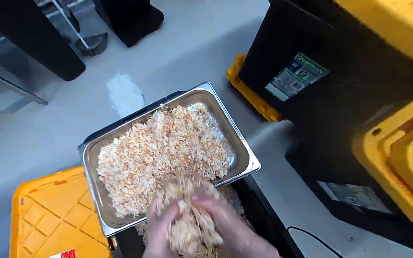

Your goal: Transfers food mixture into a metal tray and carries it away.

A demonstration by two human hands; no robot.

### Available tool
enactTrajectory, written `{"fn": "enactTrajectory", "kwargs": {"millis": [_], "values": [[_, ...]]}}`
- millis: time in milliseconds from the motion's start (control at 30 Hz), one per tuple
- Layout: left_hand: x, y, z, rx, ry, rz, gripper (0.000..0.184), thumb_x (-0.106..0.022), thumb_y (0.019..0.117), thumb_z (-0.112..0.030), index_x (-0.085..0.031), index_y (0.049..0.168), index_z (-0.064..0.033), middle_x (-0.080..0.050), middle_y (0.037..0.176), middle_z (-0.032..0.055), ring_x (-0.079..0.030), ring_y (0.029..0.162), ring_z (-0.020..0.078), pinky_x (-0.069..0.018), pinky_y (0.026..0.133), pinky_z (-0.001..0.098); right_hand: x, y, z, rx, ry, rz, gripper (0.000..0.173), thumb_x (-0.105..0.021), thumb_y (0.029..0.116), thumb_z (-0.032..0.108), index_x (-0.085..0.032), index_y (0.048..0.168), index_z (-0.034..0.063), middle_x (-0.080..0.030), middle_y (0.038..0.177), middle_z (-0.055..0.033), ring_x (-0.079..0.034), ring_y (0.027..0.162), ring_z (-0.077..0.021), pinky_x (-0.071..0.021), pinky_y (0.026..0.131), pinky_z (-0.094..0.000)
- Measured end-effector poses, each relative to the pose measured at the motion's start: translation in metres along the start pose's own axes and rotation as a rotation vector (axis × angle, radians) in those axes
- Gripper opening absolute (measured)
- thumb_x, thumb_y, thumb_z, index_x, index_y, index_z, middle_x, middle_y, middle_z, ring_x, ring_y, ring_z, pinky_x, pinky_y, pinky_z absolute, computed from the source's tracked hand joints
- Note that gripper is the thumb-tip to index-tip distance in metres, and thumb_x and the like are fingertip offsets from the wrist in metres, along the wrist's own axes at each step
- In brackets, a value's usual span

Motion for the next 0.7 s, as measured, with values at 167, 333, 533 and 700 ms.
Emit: {"fn": "enactTrajectory", "kwargs": {"millis": [167, 333, 533, 700], "values": [[0.003, 0.079, -0.058, -0.222, 0.303, -0.214, 0.036, -0.069, 0.0941, -0.006, -0.061, 0.129, -0.0047, -0.068, 0.114, 0.0159, -0.067, 0.099, 0.0258, -0.0575, 0.083, 0.0493, 0.007, 0.078, 0.058, 0.21, -0.384, -0.212, 0.055, -0.07, 0.0898, 0.008, -0.058, 0.142, 0.0182, -0.063, 0.132, -0.0144, -0.063, 0.114, -0.0287, -0.0539, 0.089, -0.0544], [0.015, 0.115, -0.063, -0.186, 0.727, -0.121, 0.059, -0.073, 0.0964, -0.024, -0.049, 0.149, -0.0108, -0.045, 0.152, 0.023, -0.044, 0.139, 0.0414, -0.0388, 0.107, 0.0661, 0.007, 0.13, 0.092, 0.212, -0.877, -0.125, 0.09, -0.081, 0.088, 0.019, -0.031, 0.162, 0.0304, -0.026, 0.165, -0.0238, -0.033, 0.147, -0.0481, -0.0383, 0.108, -0.069], [0.051, -0.015, 0.012, -0.637, 0.855, 0.022, 0.045, -0.068, 0.0913, -0.027, -0.067, 0.128, -0.0017, -0.054, 0.143, 0.0277, -0.05, 0.136, 0.0407, -0.044, 0.109, 0.0572, 0.058, -0.005, 0.051, 0.523, -1.011, -0.303, 0.056, -0.078, 0.0898, 0.024, -0.059, 0.141, 0.0093, -0.055, 0.146, -0.0162, -0.059, 0.13, -0.0272, -0.0554, 0.101, -0.0496], [0.065, 0.036, 0.233, 0.147, 0.844, 0.336, 0.043, -0.051, 0.1043, -0.014, -0.053, 0.144, 0.0028, -0.047, 0.153, 0.0238, -0.045, 0.143, 0.0319, -0.038, 0.118, 0.0442, 0.128, 0.059, -0.205, -0.304, -1.07, -0.06, 0.048, -0.051, 0.1075, 0.027, -0.051, 0.149, 0.0038, -0.052, 0.15, -0.0208, -0.053, 0.137, -0.0322, -0.0412, 0.116, -0.0478]]}}
Point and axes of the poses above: each hand's wrist, its own y-axis towards the middle knuckle, its own x-axis out of the back of the hand, z = x × y, the point moved 10 cm from there along y, towards the middle knuckle
